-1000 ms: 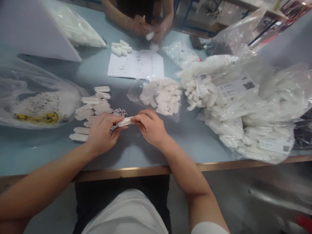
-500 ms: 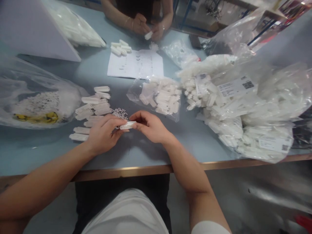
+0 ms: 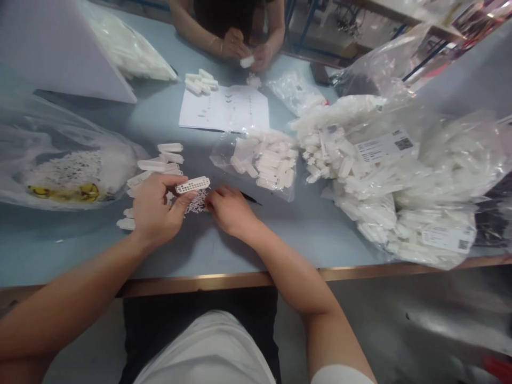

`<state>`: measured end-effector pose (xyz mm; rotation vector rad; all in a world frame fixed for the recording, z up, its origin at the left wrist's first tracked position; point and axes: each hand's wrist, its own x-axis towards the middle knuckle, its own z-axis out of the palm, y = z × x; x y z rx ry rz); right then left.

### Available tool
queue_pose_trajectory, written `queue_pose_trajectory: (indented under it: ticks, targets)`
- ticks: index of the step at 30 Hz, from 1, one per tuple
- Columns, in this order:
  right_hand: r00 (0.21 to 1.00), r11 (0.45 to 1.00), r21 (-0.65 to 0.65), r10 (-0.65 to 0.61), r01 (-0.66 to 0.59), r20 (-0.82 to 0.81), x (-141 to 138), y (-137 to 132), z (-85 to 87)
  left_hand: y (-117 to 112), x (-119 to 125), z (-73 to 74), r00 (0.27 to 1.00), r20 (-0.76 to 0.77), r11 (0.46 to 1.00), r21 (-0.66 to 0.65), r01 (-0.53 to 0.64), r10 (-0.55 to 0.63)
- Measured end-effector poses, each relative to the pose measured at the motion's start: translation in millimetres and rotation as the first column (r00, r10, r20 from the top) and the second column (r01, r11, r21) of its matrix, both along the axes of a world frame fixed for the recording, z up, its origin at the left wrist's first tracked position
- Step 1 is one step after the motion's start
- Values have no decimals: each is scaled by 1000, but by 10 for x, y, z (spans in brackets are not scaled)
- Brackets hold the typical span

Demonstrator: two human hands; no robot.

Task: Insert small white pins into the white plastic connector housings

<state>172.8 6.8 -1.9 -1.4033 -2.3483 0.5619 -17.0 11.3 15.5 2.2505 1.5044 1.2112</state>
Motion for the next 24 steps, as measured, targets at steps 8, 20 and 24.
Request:
queue_pose_trajectory:
  ticks: [8,20,24]
  targets:
    - [987,999,43,7,-15,160,-72,5,35,-22,30,-8,999,2,999,-33,34,-34]
    - [792,959,-134,-283,252,-541,432,-2,213,-48,50,-34,983,-38,983,-42,178,-179]
    - [662,933,-264,-360,244,-658,393,-59,263,-53,56,-51,976,-65,976,-76,202,-207]
